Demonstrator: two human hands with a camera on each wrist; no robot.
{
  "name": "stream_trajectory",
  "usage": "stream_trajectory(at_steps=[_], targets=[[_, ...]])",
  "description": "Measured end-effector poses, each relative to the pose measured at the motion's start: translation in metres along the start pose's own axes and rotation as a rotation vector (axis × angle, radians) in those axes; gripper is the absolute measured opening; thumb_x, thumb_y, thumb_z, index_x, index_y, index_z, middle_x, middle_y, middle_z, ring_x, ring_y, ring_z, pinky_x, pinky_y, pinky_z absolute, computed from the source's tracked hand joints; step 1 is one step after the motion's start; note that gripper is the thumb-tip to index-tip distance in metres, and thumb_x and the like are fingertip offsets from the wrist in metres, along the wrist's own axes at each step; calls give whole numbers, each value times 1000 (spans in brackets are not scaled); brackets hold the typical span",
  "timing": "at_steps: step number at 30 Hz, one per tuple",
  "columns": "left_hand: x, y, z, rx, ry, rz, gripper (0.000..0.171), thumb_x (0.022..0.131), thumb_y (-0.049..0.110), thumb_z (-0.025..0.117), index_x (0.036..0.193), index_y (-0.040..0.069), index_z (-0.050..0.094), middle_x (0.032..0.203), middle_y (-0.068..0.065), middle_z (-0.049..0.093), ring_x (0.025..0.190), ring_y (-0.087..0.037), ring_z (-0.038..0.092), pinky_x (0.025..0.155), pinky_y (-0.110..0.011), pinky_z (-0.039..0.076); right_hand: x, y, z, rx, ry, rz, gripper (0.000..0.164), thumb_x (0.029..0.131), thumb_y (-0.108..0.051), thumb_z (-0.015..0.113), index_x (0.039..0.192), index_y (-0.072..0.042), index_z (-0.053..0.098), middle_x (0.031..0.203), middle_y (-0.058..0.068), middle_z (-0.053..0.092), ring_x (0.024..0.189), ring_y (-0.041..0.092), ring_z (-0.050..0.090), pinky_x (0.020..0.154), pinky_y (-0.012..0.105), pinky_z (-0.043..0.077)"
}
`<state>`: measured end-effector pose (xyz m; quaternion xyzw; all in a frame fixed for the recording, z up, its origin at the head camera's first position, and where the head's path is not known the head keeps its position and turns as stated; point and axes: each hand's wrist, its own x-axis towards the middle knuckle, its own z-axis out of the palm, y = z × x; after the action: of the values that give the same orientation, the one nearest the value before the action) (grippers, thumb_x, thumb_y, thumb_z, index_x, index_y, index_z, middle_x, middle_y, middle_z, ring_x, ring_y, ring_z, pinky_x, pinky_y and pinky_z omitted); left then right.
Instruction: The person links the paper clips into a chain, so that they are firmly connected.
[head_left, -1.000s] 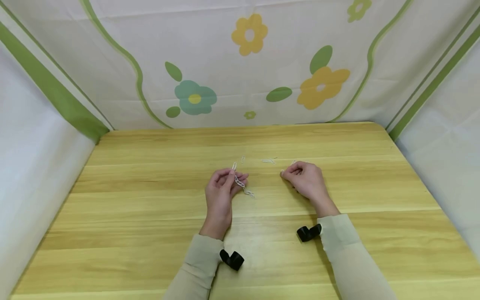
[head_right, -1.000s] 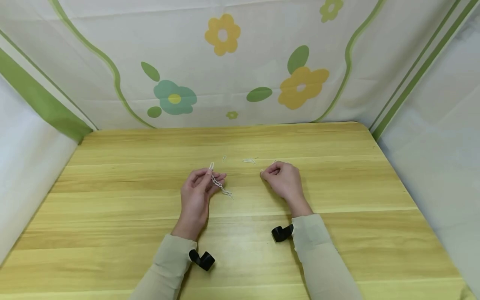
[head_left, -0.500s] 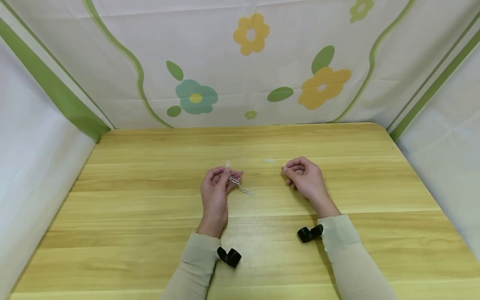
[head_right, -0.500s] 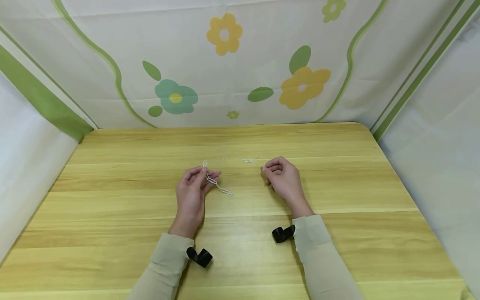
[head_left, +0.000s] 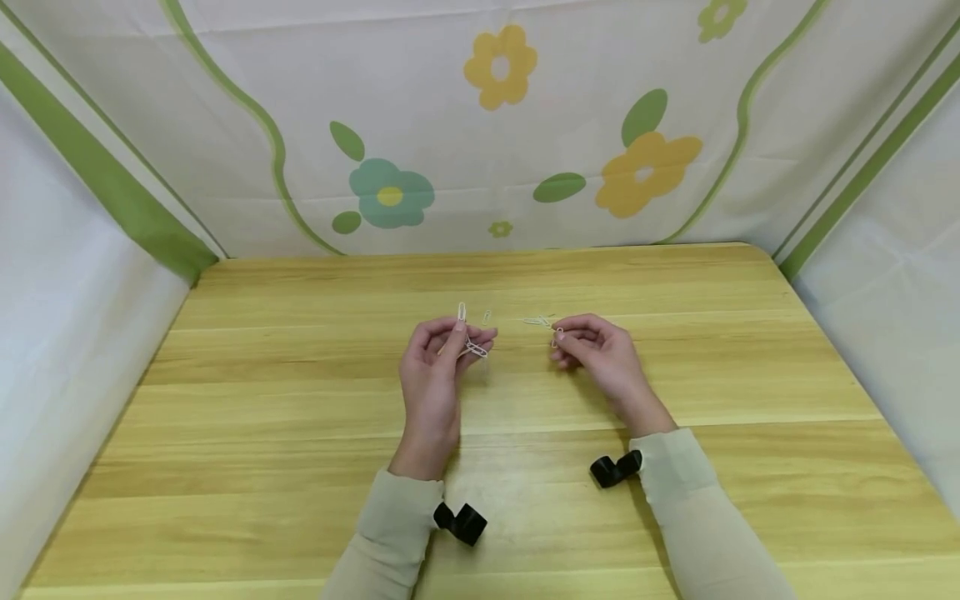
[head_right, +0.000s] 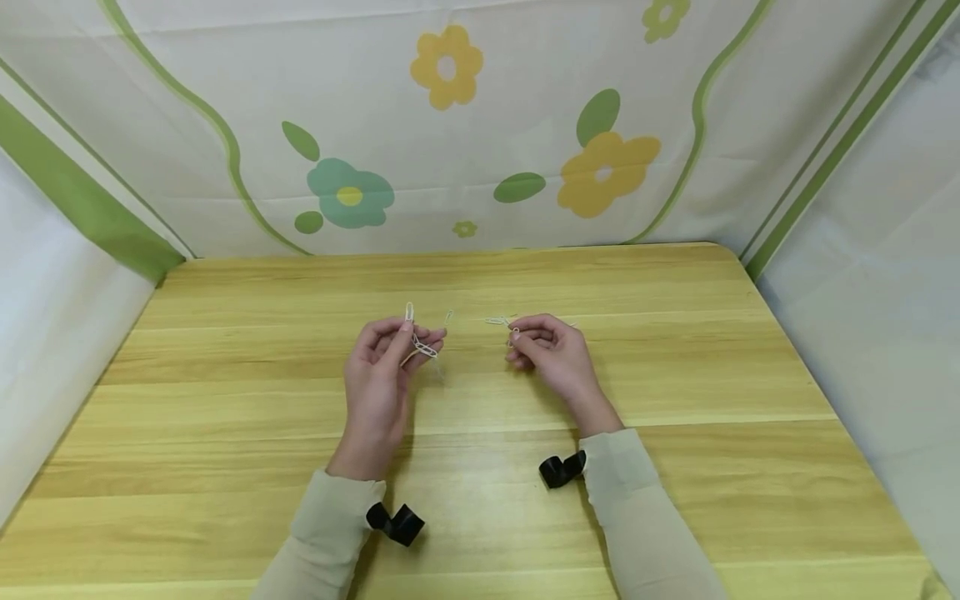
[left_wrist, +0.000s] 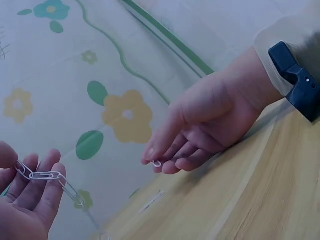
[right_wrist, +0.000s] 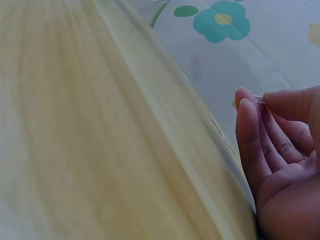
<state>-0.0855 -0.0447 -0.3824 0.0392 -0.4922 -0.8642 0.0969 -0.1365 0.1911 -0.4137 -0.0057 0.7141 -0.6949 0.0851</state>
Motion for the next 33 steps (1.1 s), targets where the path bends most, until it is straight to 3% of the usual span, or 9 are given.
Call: stream_trajectory(at_steps=[9, 15, 22, 28, 33], targets=[[-2, 0, 1, -3, 1, -48, 7, 107, 1, 62, 114, -1, 61, 96, -9, 74, 92, -23, 83, 92, -39, 67, -3, -1, 2, 102, -65, -43, 31, 106, -7, 68, 128, 14, 61, 100, 2, 82, 89, 16, 82, 86, 36, 68], [-2, -8, 1, 62, -11, -86, 9, 108, 4, 63, 115, -1, 62, 95, -7, 75, 89, -21, 82, 88, -37, 68, -4, -3, 3, 206, -109, -72, 18, 105, -2, 67, 120, 7, 66, 103, 5, 82, 90, 18, 82, 89, 39, 67], [-5, -11, 1, 124, -17, -98, 9, 107, 5, 64, 115, 1, 65, 93, -5, 75, 84, -18, 79, 86, -33, 67, -7, -8, 7, 212, -107, -86, 13, 105, 0, 66, 117, 2, 69, 98, 4, 81, 87, 17, 82, 84, 34, 68], [-7, -3, 5, 129, -54, -66, 9, 107, 6, 65, 115, 1, 65, 94, -6, 75, 84, -19, 79, 87, -37, 67, -9, -12, 11, 183, -90, -140, 14, 104, 1, 65, 112, -5, 76, 95, 3, 79, 83, 14, 80, 80, 31, 67], [-9, 3, 10, 120, -79, -37, 11, 107, 5, 65, 115, -1, 65, 93, -6, 75, 84, -19, 79, 87, -37, 68, -10, -14, 13, 147, -93, -133, 13, 103, 2, 66, 112, 0, 76, 97, 3, 80, 87, 15, 80, 85, 34, 67]])
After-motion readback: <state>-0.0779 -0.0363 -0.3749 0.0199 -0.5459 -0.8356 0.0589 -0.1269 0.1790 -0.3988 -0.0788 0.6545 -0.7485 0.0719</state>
